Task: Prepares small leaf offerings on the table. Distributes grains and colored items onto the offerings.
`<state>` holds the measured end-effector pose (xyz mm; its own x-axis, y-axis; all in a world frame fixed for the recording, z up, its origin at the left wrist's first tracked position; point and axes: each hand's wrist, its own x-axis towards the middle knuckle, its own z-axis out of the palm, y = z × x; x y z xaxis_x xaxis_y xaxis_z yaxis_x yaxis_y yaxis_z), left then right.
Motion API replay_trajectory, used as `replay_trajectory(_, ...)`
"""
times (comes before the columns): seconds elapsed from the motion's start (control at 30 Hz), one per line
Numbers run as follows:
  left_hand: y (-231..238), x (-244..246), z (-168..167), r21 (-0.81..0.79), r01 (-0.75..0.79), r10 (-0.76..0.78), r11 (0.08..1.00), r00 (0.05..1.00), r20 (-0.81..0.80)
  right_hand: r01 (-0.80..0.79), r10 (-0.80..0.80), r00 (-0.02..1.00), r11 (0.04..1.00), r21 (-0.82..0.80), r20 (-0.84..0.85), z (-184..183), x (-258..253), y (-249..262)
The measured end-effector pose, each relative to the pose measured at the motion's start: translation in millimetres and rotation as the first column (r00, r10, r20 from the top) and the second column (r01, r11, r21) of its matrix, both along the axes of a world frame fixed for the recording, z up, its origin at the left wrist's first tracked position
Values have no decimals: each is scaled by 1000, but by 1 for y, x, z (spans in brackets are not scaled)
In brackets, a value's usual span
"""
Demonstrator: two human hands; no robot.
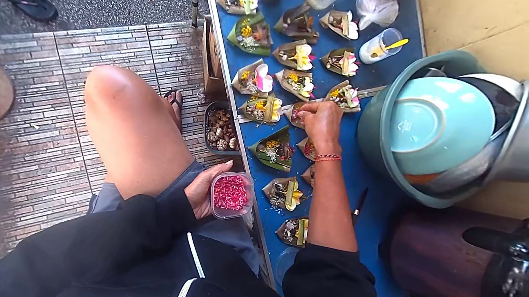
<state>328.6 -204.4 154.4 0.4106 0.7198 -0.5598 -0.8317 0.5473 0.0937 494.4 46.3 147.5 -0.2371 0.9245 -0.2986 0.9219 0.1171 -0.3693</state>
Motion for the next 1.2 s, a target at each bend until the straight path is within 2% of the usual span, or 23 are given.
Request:
replay_trajectory(0.17,1,1,-1,-9,0,0,1000,1000,-1,27,-25,999,998,54,-45,5,7,-3)
replay_trajectory(0.3,2,1,2,-21,-13,13,1000,1000,-1,23,-9,972,998,55,-237,48,9,-47)
replay_trajectory(0.4,2,2,4,-67,-30,29,997,999,-16,-181,114,852,980,-83,-511,87,8,-123)
replay_trajectory(0.47,3,3,4,-72,-34,30,997,998,-51,-343,216,776,933,-110,-593,90,-3,-162)
replay_trajectory(0.57,2,4,5,-75,-46,38,996,994,-100,-554,550,716,822,129,-429,72,-17,-200)
replay_trajectory(0.63,3,4,8,-89,-49,39,995,994,-107,-605,650,715,760,237,-259,59,-23,-212)
replay_trajectory(0.73,3,4,6,-84,-56,46,995,992,-119,-646,686,715,722,250,-136,52,-28,-220)
replay_trajectory(1.0,3,3,11,-99,-74,61,992,989,-133,-667,739,672,633,392,-50,46,-35,-223)
replay_trajectory(1.1,3,3,9,-85,-78,67,993,991,-120,-657,733,677,642,395,-68,44,-35,-221)
replay_trajectory(1.2,3,2,9,-79,-69,60,995,992,-113,-624,704,685,700,348,-188,47,-32,-213)
